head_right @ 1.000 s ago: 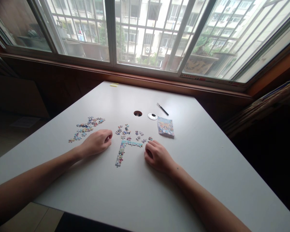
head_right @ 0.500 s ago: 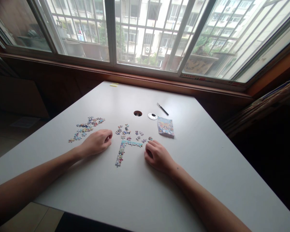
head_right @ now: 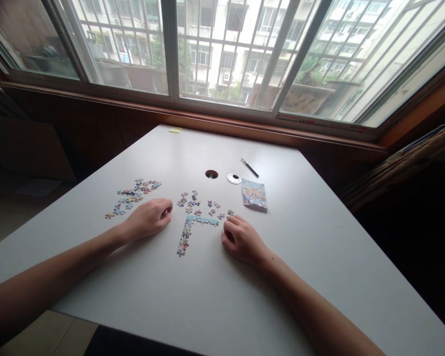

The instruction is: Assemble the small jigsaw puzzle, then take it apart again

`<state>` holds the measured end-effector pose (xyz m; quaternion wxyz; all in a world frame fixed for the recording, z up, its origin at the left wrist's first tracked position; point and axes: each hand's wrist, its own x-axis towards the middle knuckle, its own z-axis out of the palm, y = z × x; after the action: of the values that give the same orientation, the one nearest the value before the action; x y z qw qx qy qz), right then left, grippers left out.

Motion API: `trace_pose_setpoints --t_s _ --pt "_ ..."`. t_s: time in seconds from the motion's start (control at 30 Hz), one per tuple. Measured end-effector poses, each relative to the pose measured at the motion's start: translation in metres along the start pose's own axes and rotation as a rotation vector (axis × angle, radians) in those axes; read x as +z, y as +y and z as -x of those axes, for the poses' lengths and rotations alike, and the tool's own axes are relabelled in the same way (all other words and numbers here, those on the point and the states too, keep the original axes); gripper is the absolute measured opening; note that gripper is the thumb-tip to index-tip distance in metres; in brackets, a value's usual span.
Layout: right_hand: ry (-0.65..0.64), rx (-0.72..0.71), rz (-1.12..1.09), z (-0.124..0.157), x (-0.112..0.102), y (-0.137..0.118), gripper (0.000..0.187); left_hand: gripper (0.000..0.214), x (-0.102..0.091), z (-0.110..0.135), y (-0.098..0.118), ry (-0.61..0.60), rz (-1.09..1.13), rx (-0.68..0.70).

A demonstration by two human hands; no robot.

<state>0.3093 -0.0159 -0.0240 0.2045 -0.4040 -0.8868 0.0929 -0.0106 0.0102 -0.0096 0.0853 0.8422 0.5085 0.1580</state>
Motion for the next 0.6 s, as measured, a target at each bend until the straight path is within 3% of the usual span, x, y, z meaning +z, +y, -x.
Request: trace_pose_setpoints --t_s 0.23,0.37,0.5,0.6 --pt "-0.011 0.005 0.049 0.001 0.001 0.001 0.025 0.003 -0.001 0.000 0.001 0.001 0.005 -0.001" --pt "0.117 0.081 0.119 0.001 0.003 0.005 0.007 0.004 -0.001 0.000 0.001 -0.007 -0.009 -0.007" --pt "0.201 0.118 0.158 0.002 0.005 0.007 0.030 0.004 -0.001 0.000 0.001 -0.007 -0.014 -0.008" --pt "0.214 0.151 0.182 0.003 0.006 0.010 0.030 0.004 -0.001 0.000 0.001 -0.003 -0.013 -0.003"
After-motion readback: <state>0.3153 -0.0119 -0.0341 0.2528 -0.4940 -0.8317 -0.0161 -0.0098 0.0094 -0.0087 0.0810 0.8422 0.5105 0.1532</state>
